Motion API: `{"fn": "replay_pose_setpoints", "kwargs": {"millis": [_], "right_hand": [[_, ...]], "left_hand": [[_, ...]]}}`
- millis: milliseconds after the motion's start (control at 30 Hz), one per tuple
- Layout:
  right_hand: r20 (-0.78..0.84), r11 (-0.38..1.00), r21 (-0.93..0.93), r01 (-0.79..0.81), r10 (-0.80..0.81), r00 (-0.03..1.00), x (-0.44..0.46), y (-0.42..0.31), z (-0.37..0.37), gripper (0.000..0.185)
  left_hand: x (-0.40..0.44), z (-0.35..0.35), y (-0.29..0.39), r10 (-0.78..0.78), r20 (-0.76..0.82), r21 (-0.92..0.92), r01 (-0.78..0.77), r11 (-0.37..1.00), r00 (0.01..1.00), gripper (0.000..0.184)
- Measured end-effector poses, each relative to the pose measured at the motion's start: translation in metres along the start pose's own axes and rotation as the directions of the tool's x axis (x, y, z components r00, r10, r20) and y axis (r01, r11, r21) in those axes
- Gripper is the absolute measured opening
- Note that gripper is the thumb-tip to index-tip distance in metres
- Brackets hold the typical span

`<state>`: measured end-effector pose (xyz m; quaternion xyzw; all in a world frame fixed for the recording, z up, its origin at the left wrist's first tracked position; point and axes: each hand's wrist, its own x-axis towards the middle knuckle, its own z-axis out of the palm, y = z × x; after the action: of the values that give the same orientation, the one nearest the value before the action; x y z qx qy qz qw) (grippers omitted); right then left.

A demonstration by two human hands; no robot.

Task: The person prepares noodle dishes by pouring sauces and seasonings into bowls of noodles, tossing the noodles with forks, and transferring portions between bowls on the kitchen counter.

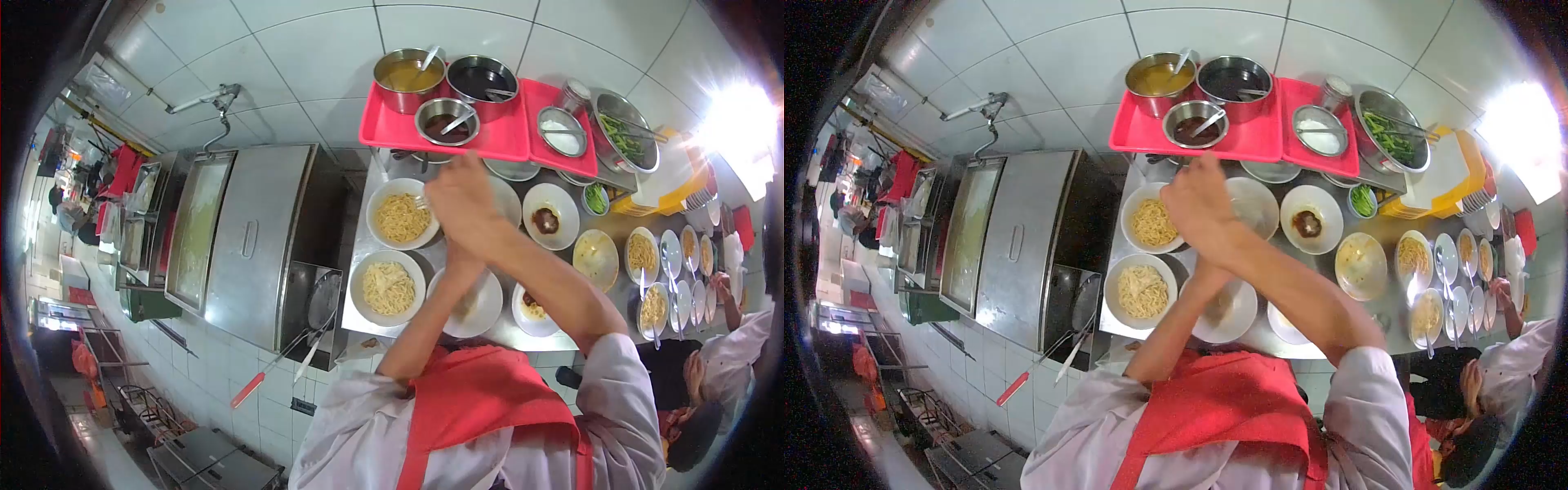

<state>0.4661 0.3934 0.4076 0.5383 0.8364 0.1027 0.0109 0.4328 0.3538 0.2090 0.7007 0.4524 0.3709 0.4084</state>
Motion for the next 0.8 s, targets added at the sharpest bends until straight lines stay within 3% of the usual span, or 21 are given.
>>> {"fn": "replay_pose_setpoints", "kwargs": {"millis": [67,133,167,200,233,300,333,367,400,433,467,533,633,667,700,733,800], "right_hand": [[0.064,0.998,-0.025,0.060,-0.058,0.996,0.022,-0.017,0.065,0.012],[-0.077,0.977,0.212,-0.006,0.023,0.997,0.020,-0.014,0.116,0.011],[-0.079,0.978,0.209,-0.004,0.021,0.997,0.015,-0.006,0.119,0.011],[-0.057,0.898,0.431,-0.092,0.129,0.990,0.005,0.005,0.122,0.013],[-0.003,0.759,0.626,-0.178,0.230,0.973,-0.003,0.011,0.124,0.015],[0.035,0.714,0.672,-0.196,0.234,0.972,-0.010,0.019,0.111,0.015],[0.053,0.665,0.719,-0.201,0.236,0.970,-0.011,0.023,0.099,0.015],[0.055,0.664,0.718,-0.209,0.245,0.968,-0.012,0.021,0.086,0.015],[0.056,0.922,0.354,-0.157,0.147,0.988,-0.011,0.016,0.069,0.015],[0.101,0.996,-0.078,-0.048,0.056,0.993,-0.008,0.012,0.052,0.016],[0.100,0.995,-0.082,-0.060,0.068,0.993,-0.004,0.004,0.033,0.016],[0.113,0.997,0.064,-0.048,0.040,0.993,0.003,-0.008,0.003,0.019],[0.031,0.988,0.129,-0.084,0.080,0.996,0.002,-0.006,0.080,0.011],[0.029,0.987,0.127,-0.100,0.097,0.995,-0.003,-0.005,0.101,0.011],[0.073,0.872,0.421,-0.251,0.243,0.967,-0.012,-0.001,0.119,0.010],[0.157,0.655,0.662,-0.364,0.353,0.922,-0.016,0.005,0.120,0.011],[0.098,0.623,0.710,-0.328,0.374,0.922,-0.027,0.018,0.125,0.010]], "left_hand": [[-0.030,-0.028,0.022,0.079,0.235,0.250,-0.139,0.958,0.969,0.056],[-0.060,-0.061,0.026,0.146,0.093,0.362,-0.170,0.916,0.985,0.024],[-0.066,-0.099,0.036,0.003,0.097,0.099,-0.013,0.995,0.995,0.023],[-0.071,-0.139,0.039,-0.133,0.141,-0.173,0.157,0.972,0.981,0.022],[-0.072,-0.164,0.026,-0.235,-0.014,-0.311,0.220,0.925,0.972,0.026],[-0.050,-0.218,0.029,-0.391,-0.235,-0.342,0.301,0.890,0.890,0.040],[-0.037,-0.228,-0.001,-0.444,-0.304,-0.476,0.269,0.837,0.843,0.046],[-0.021,-0.234,-0.020,-0.493,-0.292,-0.483,0.318,0.816,0.820,0.054],[-0.007,-0.237,-0.041,-0.554,-0.166,-0.454,0.436,0.777,0.815,0.059],[0.005,-0.234,-0.059,-0.610,-0.043,-0.409,0.543,0.733,0.791,0.065],[0.014,-0.227,-0.071,-0.603,-0.035,-0.405,0.541,0.737,0.797,0.065],[0.029,-0.205,-0.082,-0.654,0.215,-0.344,0.683,0.645,0.726,0.074],[0.032,-0.198,-0.024,-0.613,0.223,-0.480,0.632,0.608,0.758,0.074],[0.034,-0.192,-0.029,-0.618,0.190,-0.450,0.628,0.635,0.763,0.071],[0.038,-0.187,-0.025,-0.610,0.195,-0.448,0.623,0.641,0.768,0.071],[0.041,-0.180,-0.019,-0.639,0.147,-0.460,0.624,0.632,0.755,0.070],[0.040,-0.173,-0.009,-0.635,0.076,-0.428,0.600,0.676,0.769,0.057]]}}
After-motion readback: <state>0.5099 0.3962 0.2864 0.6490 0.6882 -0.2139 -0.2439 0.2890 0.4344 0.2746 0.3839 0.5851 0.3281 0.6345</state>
